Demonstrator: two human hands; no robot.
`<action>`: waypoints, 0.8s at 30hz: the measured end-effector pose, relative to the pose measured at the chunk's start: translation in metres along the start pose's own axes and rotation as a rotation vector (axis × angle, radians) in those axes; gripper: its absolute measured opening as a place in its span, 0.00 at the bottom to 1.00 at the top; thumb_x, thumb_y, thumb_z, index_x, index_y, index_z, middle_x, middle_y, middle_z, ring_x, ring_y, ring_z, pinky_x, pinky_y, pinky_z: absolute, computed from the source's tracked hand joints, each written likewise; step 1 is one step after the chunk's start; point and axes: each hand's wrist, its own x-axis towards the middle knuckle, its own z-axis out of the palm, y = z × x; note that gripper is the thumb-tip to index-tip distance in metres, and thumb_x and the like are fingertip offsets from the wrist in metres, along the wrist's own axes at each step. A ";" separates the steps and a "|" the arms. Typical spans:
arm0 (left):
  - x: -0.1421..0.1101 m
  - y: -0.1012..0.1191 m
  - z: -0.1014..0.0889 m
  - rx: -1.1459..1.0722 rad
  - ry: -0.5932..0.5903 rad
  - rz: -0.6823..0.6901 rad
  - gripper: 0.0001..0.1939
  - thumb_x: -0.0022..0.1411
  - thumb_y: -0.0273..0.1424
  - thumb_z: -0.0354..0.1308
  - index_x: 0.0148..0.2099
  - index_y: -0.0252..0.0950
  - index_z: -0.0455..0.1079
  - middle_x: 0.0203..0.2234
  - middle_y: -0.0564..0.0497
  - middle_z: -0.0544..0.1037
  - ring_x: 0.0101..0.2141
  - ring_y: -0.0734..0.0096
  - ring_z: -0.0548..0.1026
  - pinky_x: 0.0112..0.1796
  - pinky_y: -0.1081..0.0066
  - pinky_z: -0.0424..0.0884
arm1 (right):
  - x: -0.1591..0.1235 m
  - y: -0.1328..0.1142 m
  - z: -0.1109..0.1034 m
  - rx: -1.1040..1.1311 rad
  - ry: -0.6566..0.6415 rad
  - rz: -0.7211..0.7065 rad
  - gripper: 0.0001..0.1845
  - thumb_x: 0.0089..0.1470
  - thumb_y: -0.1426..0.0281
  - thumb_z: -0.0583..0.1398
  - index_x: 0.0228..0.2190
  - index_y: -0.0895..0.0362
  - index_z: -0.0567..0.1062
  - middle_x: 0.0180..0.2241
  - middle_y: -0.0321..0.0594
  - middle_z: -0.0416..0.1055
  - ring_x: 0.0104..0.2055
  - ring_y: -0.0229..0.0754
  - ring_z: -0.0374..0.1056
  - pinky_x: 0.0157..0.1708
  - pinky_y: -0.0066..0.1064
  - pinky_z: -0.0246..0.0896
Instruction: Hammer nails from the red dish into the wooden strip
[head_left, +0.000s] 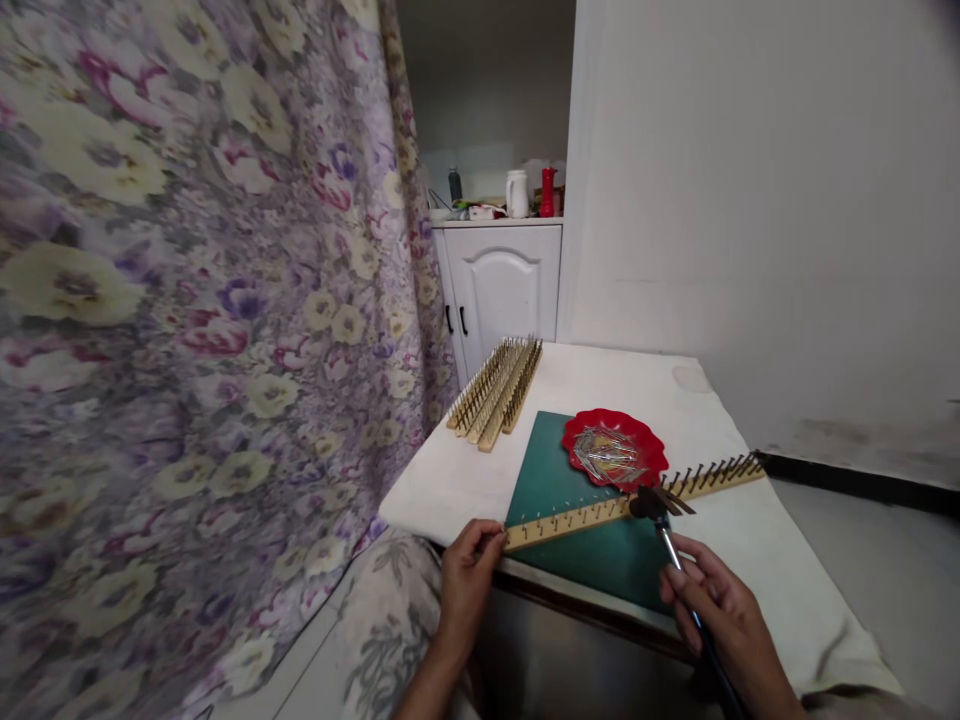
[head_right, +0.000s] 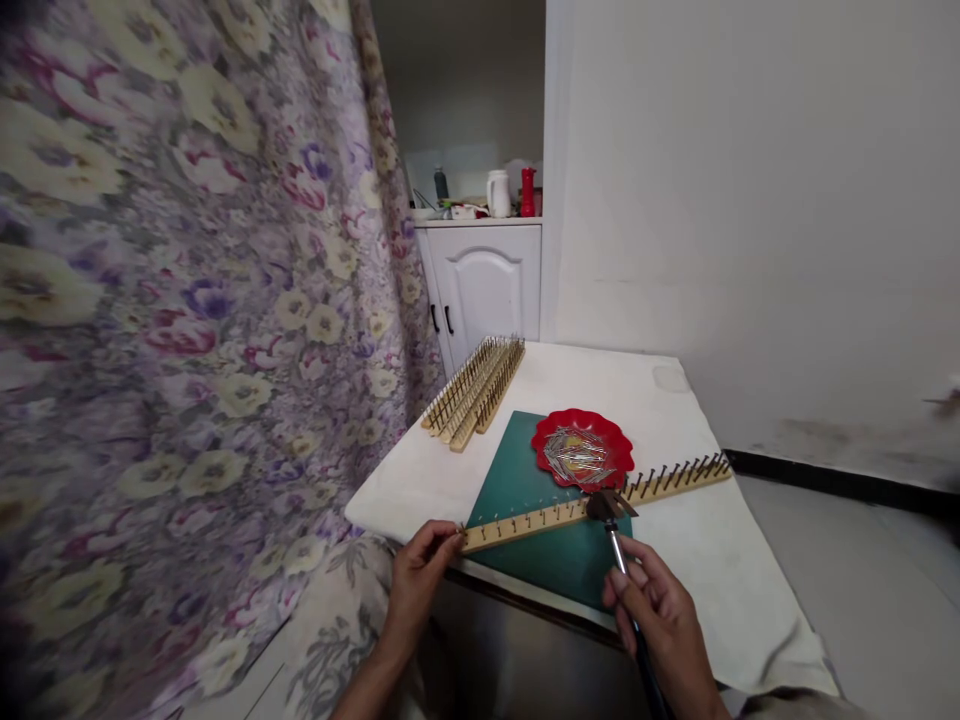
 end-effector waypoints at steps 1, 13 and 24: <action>0.000 0.000 0.000 0.010 -0.008 0.001 0.11 0.55 0.38 0.56 0.31 0.35 0.71 0.24 0.53 0.73 0.28 0.71 0.70 0.31 0.76 0.65 | 0.000 0.000 0.000 -0.002 0.000 -0.001 0.23 0.52 0.58 0.61 0.45 0.56 0.65 0.22 0.34 0.69 0.12 0.28 0.54 0.13 0.21 0.44; 0.001 0.000 0.000 0.097 -0.052 0.097 0.10 0.57 0.36 0.54 0.30 0.35 0.70 0.27 0.51 0.73 0.31 0.69 0.70 0.33 0.74 0.65 | -0.007 -0.009 0.017 0.031 -0.036 0.002 0.22 0.51 0.57 0.61 0.44 0.57 0.66 0.21 0.34 0.69 0.11 0.27 0.52 0.12 0.21 0.40; 0.000 -0.010 -0.002 0.073 -0.100 0.109 0.09 0.58 0.34 0.54 0.32 0.35 0.71 0.28 0.50 0.73 0.32 0.69 0.71 0.34 0.74 0.66 | -0.009 -0.021 0.121 -0.002 -0.445 0.158 0.20 0.53 0.59 0.57 0.44 0.58 0.65 0.21 0.29 0.67 0.09 0.26 0.52 0.09 0.19 0.42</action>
